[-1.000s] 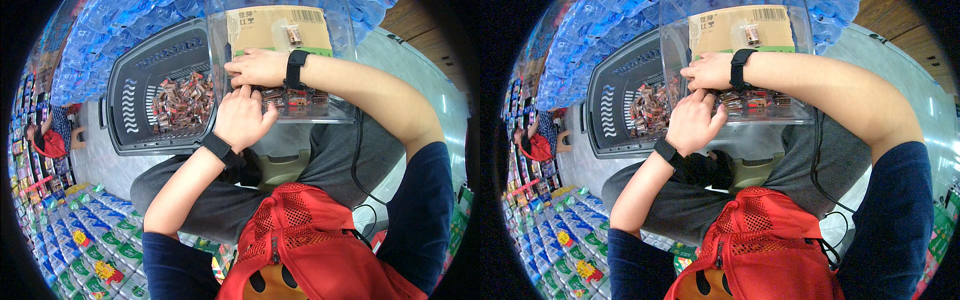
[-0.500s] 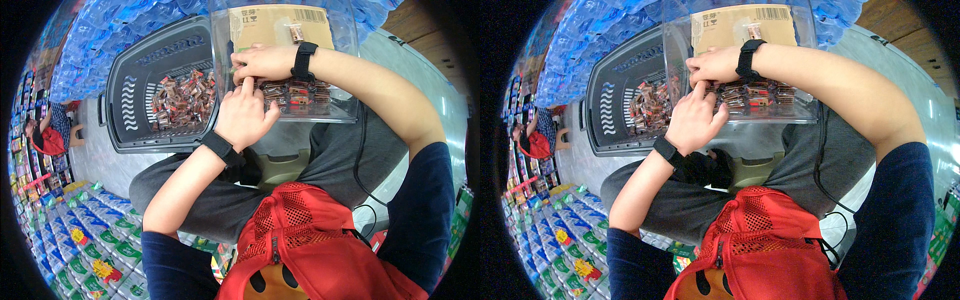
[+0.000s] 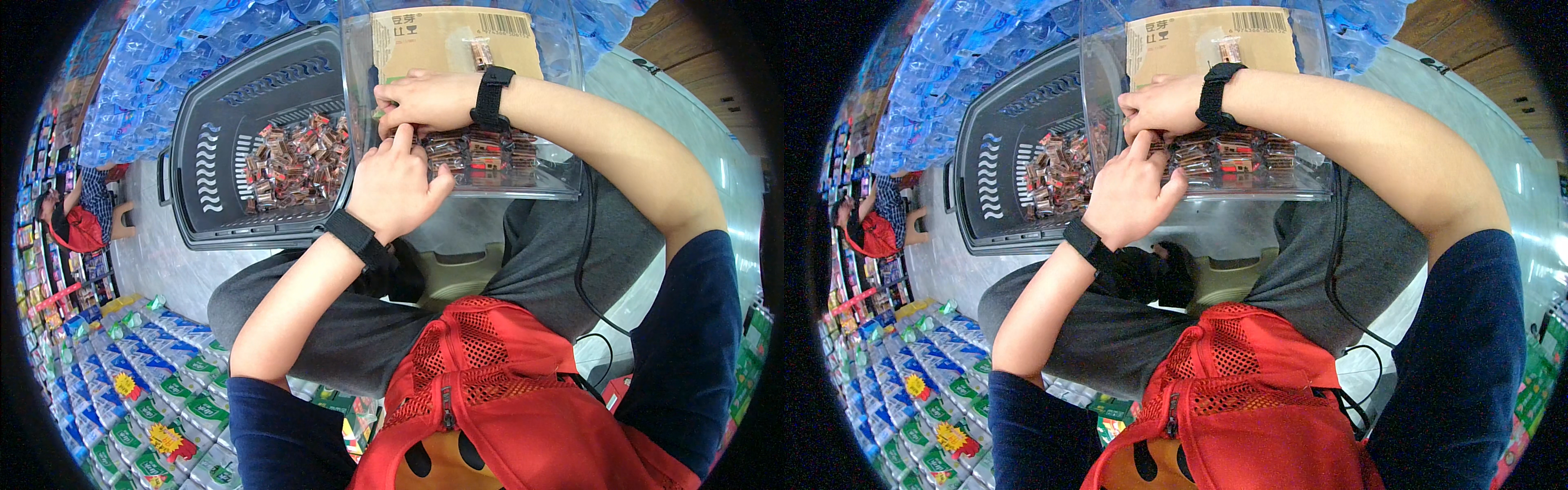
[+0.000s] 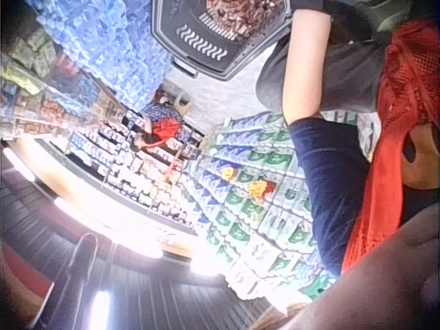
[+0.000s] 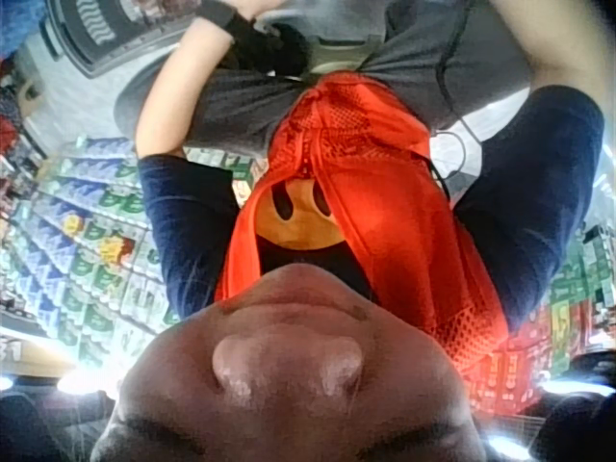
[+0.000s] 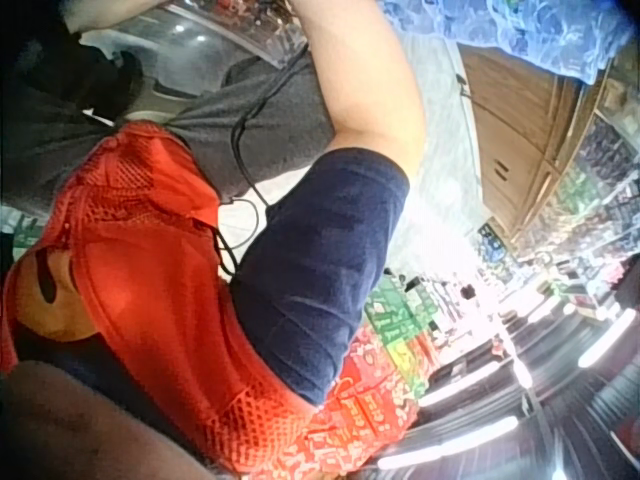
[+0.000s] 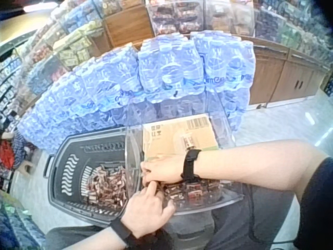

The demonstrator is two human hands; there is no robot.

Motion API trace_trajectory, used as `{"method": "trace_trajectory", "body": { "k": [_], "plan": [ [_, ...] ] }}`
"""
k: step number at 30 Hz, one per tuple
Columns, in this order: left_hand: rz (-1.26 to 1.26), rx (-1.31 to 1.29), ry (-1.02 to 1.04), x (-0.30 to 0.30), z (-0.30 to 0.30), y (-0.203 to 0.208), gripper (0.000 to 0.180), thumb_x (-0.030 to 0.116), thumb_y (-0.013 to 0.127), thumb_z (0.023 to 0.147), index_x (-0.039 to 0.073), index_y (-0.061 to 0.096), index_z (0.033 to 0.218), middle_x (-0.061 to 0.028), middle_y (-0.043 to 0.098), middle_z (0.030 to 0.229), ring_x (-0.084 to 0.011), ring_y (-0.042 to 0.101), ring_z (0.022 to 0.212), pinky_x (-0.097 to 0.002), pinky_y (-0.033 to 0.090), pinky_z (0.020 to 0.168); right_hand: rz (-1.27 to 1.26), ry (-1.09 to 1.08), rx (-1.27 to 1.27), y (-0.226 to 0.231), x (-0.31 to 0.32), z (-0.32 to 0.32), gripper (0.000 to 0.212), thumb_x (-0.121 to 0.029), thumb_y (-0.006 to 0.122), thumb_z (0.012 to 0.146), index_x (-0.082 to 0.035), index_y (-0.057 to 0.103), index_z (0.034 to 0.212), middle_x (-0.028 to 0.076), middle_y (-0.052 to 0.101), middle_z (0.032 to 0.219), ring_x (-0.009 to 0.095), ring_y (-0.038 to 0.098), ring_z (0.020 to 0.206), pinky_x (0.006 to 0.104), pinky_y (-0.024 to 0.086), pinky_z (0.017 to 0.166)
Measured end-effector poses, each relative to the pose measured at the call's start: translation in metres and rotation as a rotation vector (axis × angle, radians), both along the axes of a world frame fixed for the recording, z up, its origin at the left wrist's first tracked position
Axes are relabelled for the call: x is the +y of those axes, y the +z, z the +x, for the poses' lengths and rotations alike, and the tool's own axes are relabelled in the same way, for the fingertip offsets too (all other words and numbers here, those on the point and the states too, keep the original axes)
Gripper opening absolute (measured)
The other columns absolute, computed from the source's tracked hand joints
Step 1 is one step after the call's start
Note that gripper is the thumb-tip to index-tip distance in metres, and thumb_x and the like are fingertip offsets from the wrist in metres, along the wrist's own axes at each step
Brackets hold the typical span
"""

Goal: The person organizes wrapped snack items by removing them from a basket and placing them neatly into a clear plastic container inside a cardboard box.

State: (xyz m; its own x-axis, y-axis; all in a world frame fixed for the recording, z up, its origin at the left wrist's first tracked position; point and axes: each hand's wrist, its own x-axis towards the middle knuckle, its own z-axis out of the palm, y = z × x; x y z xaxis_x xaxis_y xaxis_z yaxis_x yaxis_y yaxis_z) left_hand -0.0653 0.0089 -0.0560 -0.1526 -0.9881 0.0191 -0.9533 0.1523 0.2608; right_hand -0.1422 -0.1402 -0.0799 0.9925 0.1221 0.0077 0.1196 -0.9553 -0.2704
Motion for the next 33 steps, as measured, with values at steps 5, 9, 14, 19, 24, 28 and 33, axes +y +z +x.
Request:
{"method": "trace_trajectory", "body": {
  "k": [5, 9, 14, 19, 24, 28, 33],
  "plan": [
    [-0.018, 0.025, -0.006, -0.001, -0.001, -0.001, 0.039, 0.03, 0.045, 0.078, -0.007, 0.056, 0.084, -0.02, 0.049, 0.089, -0.0336, 0.054, 0.079, -0.0401, 0.045, 0.07, -0.041, -0.027, 0.037, 0.003, 0.004, 0.0, 0.029, -0.014, 0.056, 0.073, -0.018, 0.056, 0.102, 0.005, 0.046, 0.096, 0.02, 0.049, 0.094, 0.0362, 0.039, 0.078],
    [0.009, 0.007, 0.0, -0.001, 0.0, 0.0, 0.038, 0.03, 0.045, 0.078, -0.007, 0.056, 0.084, -0.0199, 0.049, 0.088, -0.0337, 0.053, 0.08, -0.0404, 0.044, 0.07, -0.042, -0.046, 0.035, 0.002, 0.006, 0.001, 0.034, -0.013, 0.056, 0.071, -0.019, 0.055, 0.104, 0.005, 0.046, 0.097, 0.021, 0.05, 0.095, 0.036, 0.039, 0.079],
    [-0.01, 0.01, -0.01, -0.001, 0.0, -0.001, 0.038, 0.03, 0.046, 0.078, -0.006, 0.056, 0.082, -0.0197, 0.05, 0.088, -0.0334, 0.054, 0.08, -0.0401, 0.044, 0.071, 0.012, -0.033, 0.046, 0.006, 0.0, 0.001, 0.04, -0.009, 0.055, 0.071, -0.015, 0.051, 0.109, 0.008, 0.048, 0.101, 0.025, 0.051, 0.095, 0.0378, 0.04, 0.08],
    [-0.01, 0.019, -0.016, -0.001, 0.0, -0.001, 0.038, 0.03, 0.045, 0.078, -0.006, 0.056, 0.081, -0.0197, 0.051, 0.09, -0.0327, 0.054, 0.081, -0.0397, 0.044, 0.072, 0.152, 0.006, 0.04, 0.012, -0.005, 0.001, 0.038, -0.005, 0.055, 0.07, -0.01, 0.049, 0.108, 0.012, 0.049, 0.1, 0.03, 0.052, 0.091, 0.0387, 0.043, 0.077],
    [-0.017, 0.035, -0.029, -0.001, 0.002, -0.002, 0.038, 0.03, 0.045, 0.079, -0.006, 0.056, 0.08, -0.0197, 0.051, 0.088, -0.0327, 0.054, 0.081, -0.04, 0.044, 0.073, 0.119, -0.093, 0.029, 0.016, 0.002, 0.001, 0.026, -0.008, 0.054, 0.072, -0.007, 0.05, 0.098, 0.011, 0.054, 0.092, 0.031, 0.054, 0.086, 0.0391, 0.045, 0.073],
    [0.001, 0.026, -0.027, -0.002, 0.001, -0.001, 0.038, 0.03, 0.044, 0.079, -0.006, 0.056, 0.079, -0.0197, 0.051, 0.088, -0.0327, 0.054, 0.082, -0.04, 0.044, 0.073, 0.104, -0.119, 0.05, 0.019, 0.004, 0.001, 0.026, -0.009, 0.054, 0.072, -0.008, 0.051, 0.098, 0.011, 0.055, 0.093, 0.031, 0.055, 0.087, 0.0393, 0.045, 0.073],
    [0.004, 0.025, -0.026, -0.001, 0.001, 0.0, 0.037, 0.03, 0.045, 0.078, -0.005, 0.057, 0.078, -0.0188, 0.051, 0.084, -0.0325, 0.054, 0.08, -0.0402, 0.044, 0.072, 0.047, -0.193, 0.062, 0.022, 0.01, 0.002, 0.022, -0.012, 0.052, 0.073, -0.01, 0.053, 0.095, 0.01, 0.058, 0.09, 0.03, 0.058, 0.084, 0.039, 0.046, 0.072]
  ]
}}
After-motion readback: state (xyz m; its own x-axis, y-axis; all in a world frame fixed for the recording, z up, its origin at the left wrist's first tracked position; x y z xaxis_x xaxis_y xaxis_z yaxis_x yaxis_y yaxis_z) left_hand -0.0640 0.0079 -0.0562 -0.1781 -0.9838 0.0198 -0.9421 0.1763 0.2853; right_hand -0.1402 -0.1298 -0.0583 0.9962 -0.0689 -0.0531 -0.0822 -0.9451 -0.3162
